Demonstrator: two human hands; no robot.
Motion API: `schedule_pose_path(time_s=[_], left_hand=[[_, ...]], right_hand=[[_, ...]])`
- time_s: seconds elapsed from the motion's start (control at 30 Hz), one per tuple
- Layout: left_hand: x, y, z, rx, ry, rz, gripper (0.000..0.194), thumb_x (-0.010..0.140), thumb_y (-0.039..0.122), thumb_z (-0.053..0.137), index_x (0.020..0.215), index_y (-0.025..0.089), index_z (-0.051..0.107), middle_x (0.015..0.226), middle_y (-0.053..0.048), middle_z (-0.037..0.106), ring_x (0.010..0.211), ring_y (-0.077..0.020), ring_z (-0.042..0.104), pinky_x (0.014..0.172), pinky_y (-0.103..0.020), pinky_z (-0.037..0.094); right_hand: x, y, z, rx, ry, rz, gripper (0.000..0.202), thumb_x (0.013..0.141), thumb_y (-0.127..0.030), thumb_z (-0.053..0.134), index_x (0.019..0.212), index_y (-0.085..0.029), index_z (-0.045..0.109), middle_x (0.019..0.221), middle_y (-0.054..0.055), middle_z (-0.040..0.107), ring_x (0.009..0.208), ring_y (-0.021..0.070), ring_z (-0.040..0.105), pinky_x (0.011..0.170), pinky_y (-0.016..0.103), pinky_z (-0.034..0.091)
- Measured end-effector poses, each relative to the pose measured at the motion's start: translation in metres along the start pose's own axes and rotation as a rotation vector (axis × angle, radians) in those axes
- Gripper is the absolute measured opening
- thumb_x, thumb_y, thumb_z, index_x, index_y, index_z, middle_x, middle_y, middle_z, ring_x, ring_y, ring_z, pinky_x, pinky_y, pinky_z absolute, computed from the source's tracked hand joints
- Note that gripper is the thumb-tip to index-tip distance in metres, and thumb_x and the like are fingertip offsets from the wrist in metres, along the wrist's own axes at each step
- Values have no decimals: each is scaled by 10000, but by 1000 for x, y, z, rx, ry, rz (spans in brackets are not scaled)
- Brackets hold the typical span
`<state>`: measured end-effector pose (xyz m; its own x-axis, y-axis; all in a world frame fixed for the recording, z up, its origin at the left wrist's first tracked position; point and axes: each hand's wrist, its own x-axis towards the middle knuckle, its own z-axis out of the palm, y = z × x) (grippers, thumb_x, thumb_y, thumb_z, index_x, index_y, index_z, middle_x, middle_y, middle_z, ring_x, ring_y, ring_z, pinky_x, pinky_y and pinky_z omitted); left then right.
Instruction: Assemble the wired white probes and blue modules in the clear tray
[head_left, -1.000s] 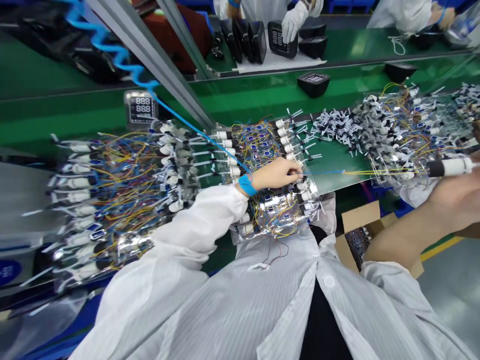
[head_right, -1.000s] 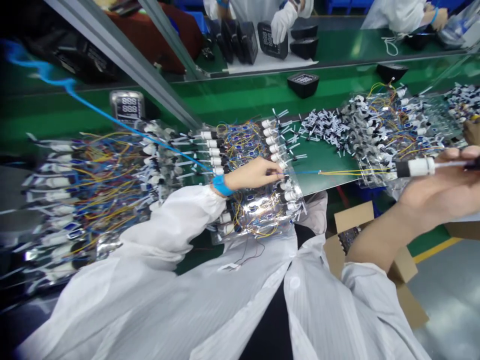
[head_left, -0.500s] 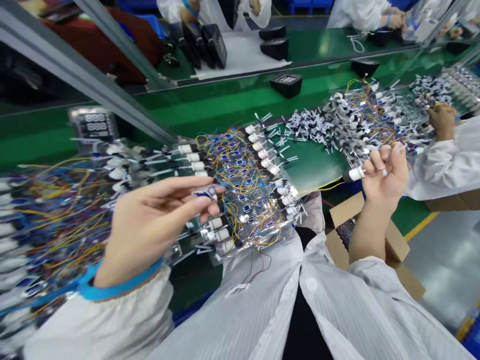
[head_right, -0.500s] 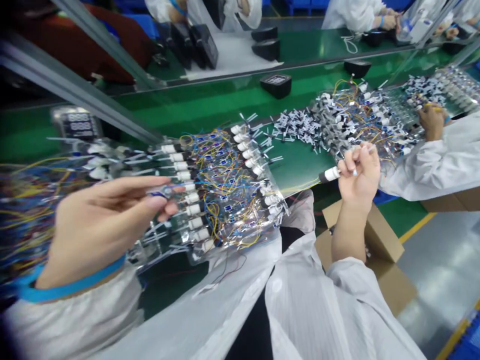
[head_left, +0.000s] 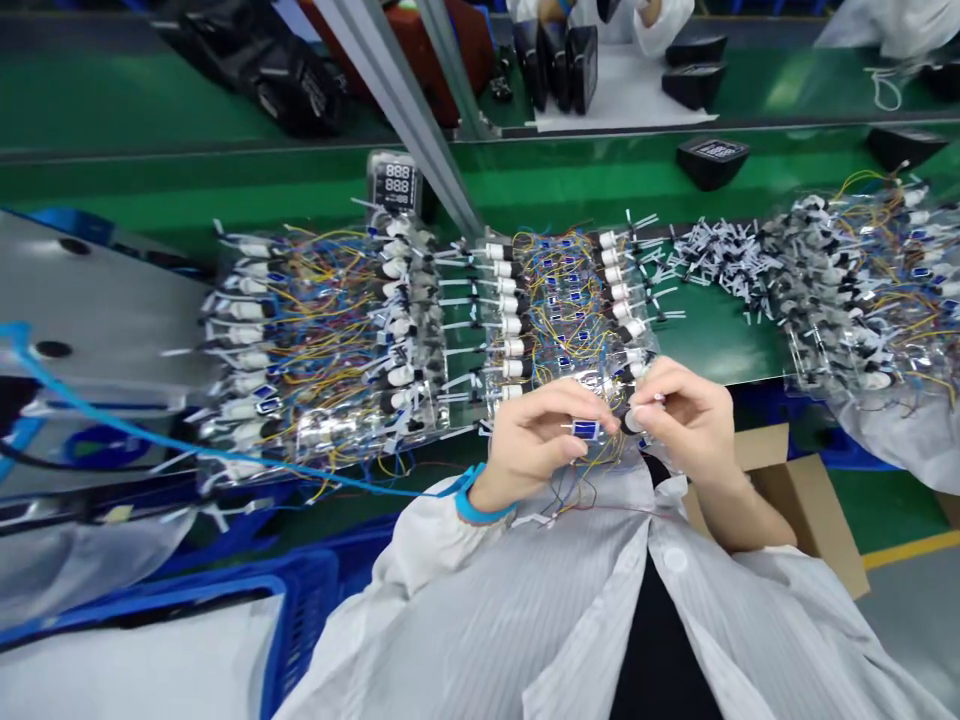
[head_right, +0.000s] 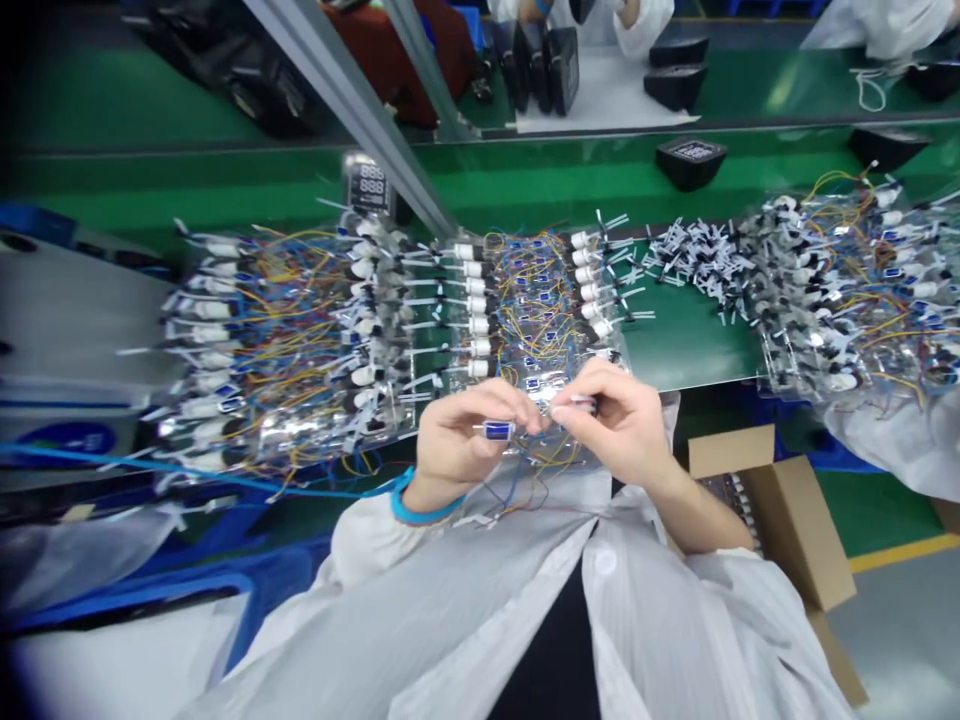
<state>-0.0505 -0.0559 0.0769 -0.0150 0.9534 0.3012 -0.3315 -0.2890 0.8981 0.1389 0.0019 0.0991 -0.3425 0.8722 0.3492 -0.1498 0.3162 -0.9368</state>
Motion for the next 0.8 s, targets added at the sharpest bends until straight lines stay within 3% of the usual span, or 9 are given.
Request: schedule_pose_path(time_s=[0.13,0.33,0.5,0.67,0.8], left_hand=[[0,-7,-2,17,12,-40,272,819,455,924,950,251,801,1014,-49,728,710,-140,728,607,-279,618],[-1,-6,-5,195,67,-116,340,741,423,986,913,206,790,885,-58,777,826,-172,746,747,-287,635],[1,-5,-8,175,35,-102,139,842,345,911,913,233,869,989,-91,836,951,-202,786,890,-335,651],[-3,-14,-7,94,182,-151,220,748,347,969,905,230,868,968,-86,839,913,-213,792,827,-336,674],[-4,-19,-4,88,220,-137,175,754,341,968,825,229,853,896,-72,831,831,-189,783,763,-313,670]], right_hand=[[0,-2,8,-18,-47,-14,104,913,-281,806,950,-377,822,754,2,692,686,199,610,598,371,504],[-4,-1,13,-90,-70,-53,95,905,-242,819,941,-330,814,762,-3,704,673,183,617,593,354,482],[-8,4,9,-116,-35,-45,85,921,-185,794,944,-267,792,819,5,724,725,163,629,651,326,493],[-13,10,6,-159,-34,-35,53,928,-191,790,944,-242,784,833,15,727,739,161,623,669,325,489],[-14,15,9,-157,-43,-26,36,935,-208,791,932,-241,777,819,12,720,726,156,611,654,319,484]])
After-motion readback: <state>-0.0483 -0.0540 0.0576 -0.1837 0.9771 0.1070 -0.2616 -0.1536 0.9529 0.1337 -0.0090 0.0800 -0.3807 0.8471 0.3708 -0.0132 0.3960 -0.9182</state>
